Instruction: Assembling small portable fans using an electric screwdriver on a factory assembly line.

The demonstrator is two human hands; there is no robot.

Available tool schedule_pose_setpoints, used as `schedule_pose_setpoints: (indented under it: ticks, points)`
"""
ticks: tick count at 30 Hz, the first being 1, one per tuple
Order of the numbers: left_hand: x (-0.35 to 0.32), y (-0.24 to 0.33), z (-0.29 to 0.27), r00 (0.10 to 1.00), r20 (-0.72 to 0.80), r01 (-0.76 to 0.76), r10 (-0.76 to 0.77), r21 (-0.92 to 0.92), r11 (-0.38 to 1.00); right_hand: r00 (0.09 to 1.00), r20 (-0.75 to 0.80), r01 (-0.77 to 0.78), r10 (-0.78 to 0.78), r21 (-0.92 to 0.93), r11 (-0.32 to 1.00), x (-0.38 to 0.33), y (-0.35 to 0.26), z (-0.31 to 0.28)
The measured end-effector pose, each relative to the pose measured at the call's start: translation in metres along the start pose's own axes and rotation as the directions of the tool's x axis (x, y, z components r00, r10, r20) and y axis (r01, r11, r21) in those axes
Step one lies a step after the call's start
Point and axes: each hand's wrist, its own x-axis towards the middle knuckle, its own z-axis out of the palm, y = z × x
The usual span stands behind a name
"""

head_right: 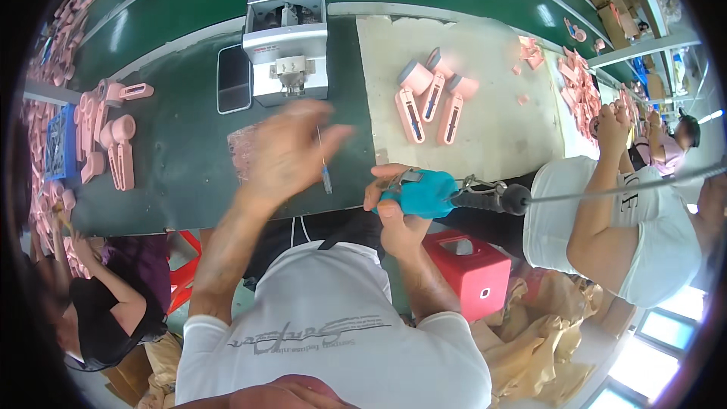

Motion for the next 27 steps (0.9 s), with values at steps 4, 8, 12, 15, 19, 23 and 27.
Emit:
schedule_pose_setpoints:
  ticks: [4, 8, 12, 15, 19, 23, 27]
  points:
    - [0.072, 0.015, 0.107, 0.912, 0.382, 0.124, -0.148, 0.087, 0.988, 1.000, -0.013, -0.025, 0.025, 0.023, 0.999, -0.010, 0.002, -0.001]
    - [0.074, -0.001, 0.138, 0.986, 0.132, 0.086, -0.101, 0.117, 0.989, 0.999, -0.028, -0.042, 0.042, 0.000, 0.999, -0.026, 0.000, -0.006]
    - [0.064, -0.008, 0.117, 0.973, 0.182, 0.150, -0.141, -0.038, 0.988, 0.998, -0.065, -0.014, 0.011, -0.053, 0.998, -0.031, 0.013, -0.020]
    - [0.033, -0.006, 0.080, 0.993, -0.037, -0.118, 0.113, -0.203, 0.972, 0.998, -0.070, 0.002, -0.002, -0.009, 1.000, -0.023, 0.019, -0.020]
    - [-0.010, -0.010, 0.017, 0.985, -0.052, -0.171, 0.167, -0.081, 0.982, 0.999, 0.004, -0.039, 0.040, -0.076, 0.996, 0.001, 0.012, -0.005]
    - [-0.037, -0.038, -0.014, 0.964, -0.068, -0.256, 0.259, 0.043, 0.966, 0.995, 0.095, -0.038, 0.030, 0.083, 0.996, 0.024, 0.012, 0.024]
    - [-0.045, -0.060, -0.024, 0.968, 0.120, -0.235, 0.222, 0.104, 0.967, 0.990, 0.135, 0.023, -0.029, 0.047, 0.999, 0.051, 0.016, 0.066]
